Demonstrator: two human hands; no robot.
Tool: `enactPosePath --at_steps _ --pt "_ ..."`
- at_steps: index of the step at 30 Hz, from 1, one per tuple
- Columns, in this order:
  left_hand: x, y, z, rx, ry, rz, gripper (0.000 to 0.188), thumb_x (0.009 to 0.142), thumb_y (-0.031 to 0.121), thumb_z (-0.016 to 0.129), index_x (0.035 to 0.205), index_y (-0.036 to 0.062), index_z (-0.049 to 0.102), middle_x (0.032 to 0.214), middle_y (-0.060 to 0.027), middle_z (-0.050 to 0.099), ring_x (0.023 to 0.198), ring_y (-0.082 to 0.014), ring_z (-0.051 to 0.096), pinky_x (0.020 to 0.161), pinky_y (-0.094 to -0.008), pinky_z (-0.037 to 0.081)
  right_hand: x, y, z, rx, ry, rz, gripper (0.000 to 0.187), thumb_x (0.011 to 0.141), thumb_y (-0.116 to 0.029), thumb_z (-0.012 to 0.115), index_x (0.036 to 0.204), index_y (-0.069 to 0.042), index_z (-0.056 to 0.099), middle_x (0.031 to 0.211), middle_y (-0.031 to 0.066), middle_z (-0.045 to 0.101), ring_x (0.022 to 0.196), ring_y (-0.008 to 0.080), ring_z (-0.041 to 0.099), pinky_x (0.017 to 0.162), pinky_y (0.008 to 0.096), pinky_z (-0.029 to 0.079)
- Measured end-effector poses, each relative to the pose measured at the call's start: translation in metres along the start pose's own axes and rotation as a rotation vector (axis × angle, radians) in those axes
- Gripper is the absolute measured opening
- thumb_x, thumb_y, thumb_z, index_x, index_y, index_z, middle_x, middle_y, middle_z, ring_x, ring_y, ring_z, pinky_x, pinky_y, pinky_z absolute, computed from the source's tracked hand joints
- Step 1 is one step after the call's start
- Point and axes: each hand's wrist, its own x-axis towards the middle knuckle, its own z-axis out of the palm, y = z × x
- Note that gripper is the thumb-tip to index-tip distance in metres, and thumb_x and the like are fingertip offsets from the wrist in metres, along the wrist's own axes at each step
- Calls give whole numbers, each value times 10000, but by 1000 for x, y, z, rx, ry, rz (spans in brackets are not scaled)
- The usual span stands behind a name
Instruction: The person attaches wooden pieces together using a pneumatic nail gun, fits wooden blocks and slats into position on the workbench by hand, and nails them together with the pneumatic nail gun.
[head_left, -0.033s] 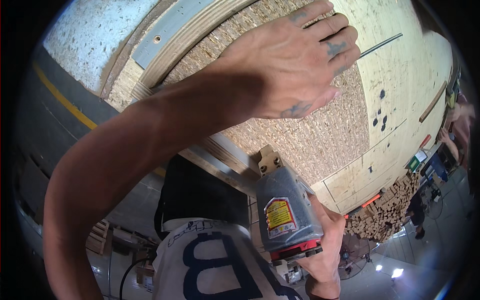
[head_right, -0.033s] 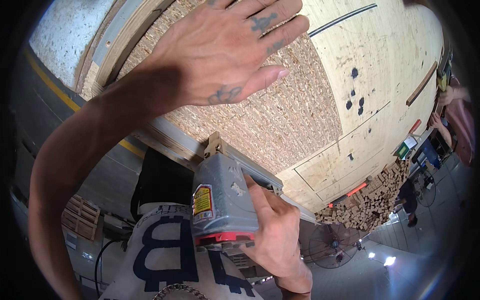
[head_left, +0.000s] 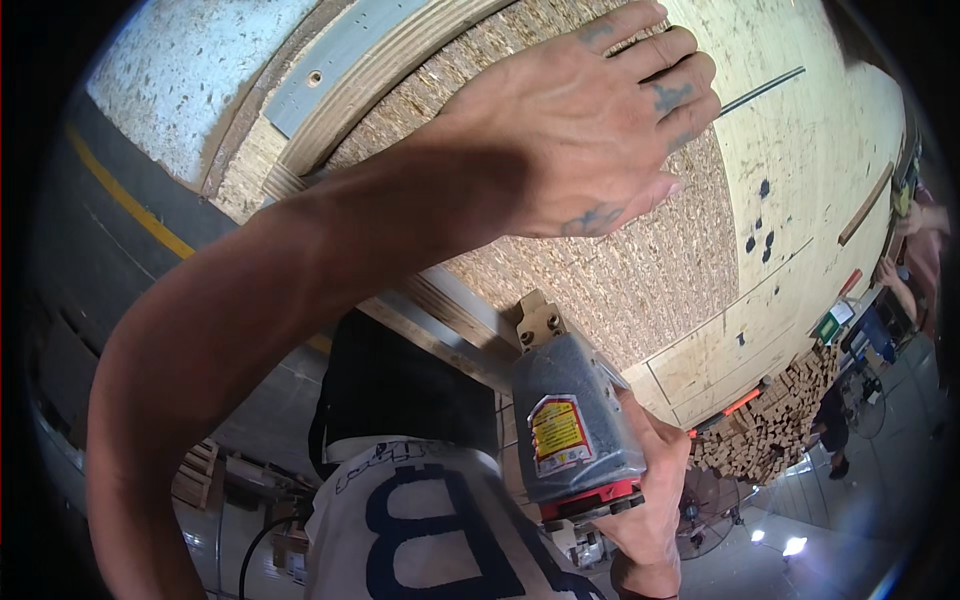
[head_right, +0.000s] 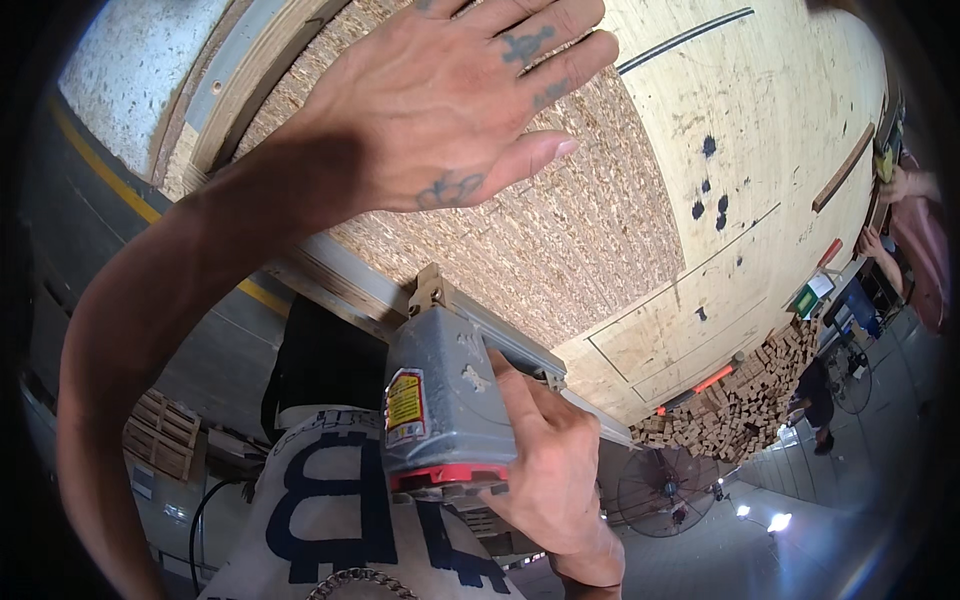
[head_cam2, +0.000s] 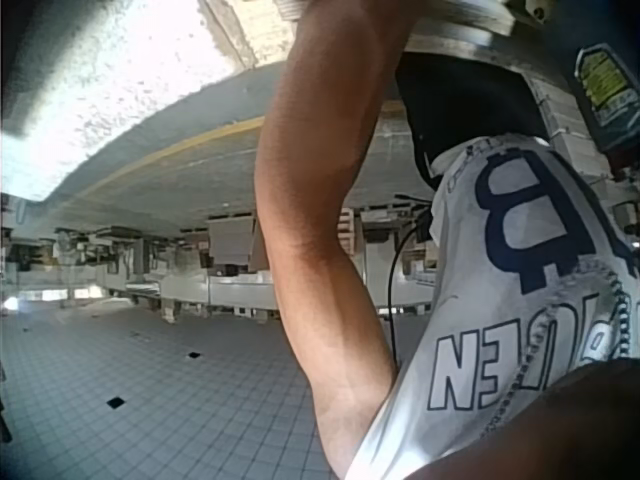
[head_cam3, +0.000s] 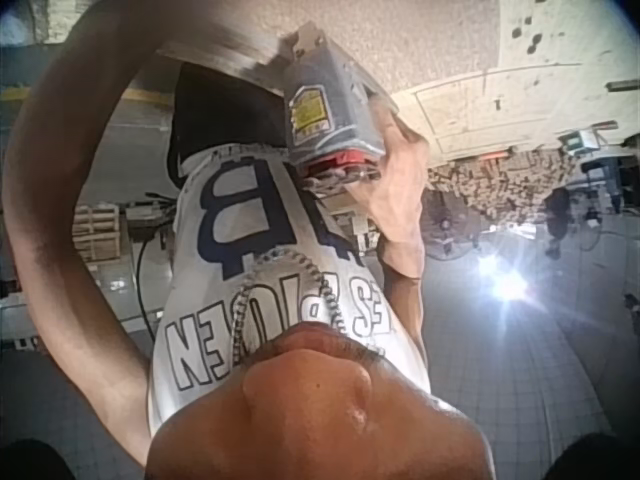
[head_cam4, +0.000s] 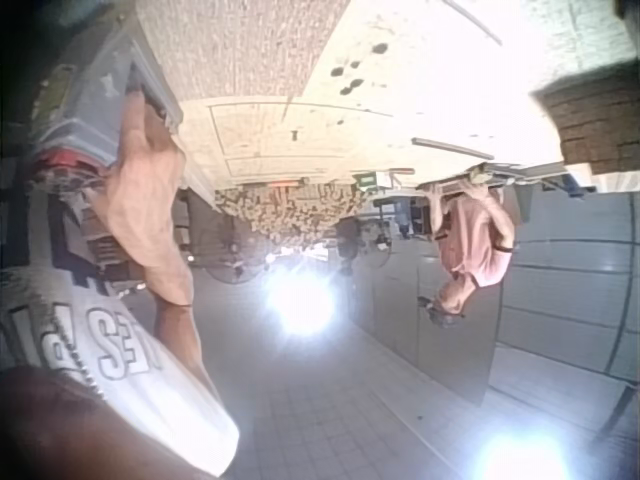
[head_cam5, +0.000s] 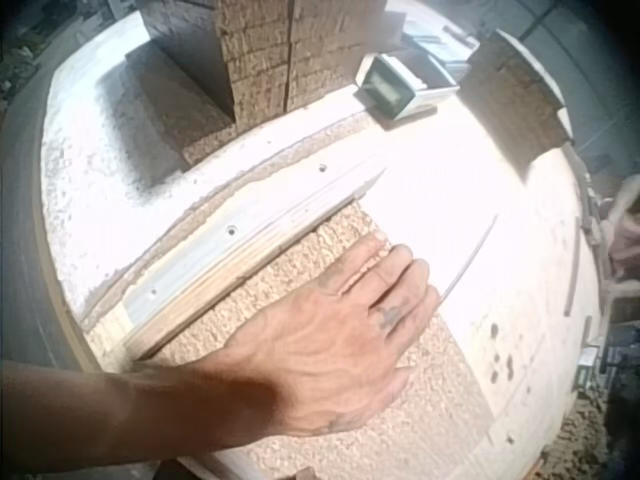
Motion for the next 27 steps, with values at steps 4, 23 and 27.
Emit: enactPosePath --at_steps 4,23,27 --pt "3 1 -4 12 -23 0 666 1051 383 159 1503 -105 192 1574 -265 228 1488 -358 193 1238 -491 99 -2 4 -3 -95 -19 -100 913 556 -328 863 1364 -21 566 1211 226 595 1171 347 497 1056 417 352" --pt "5 5 1 -8 47 -27 663 1047 379 192 1493 -109 231 1556 -272 269 1472 -366 232 1229 -489 120 1 -4 0 -73 39 -77 844 608 -293 838 1356 -12 566 1158 210 661 1106 354 559 1047 403 359" --pt "5 5 0 -19 12 -37 664 1047 381 194 1495 -107 229 1556 -271 270 1472 -365 231 1228 -496 116 2 -4 -2 -180 76 -331 817 589 -81 796 1348 20 508 1071 272 664 931 419 680 821 441 542"
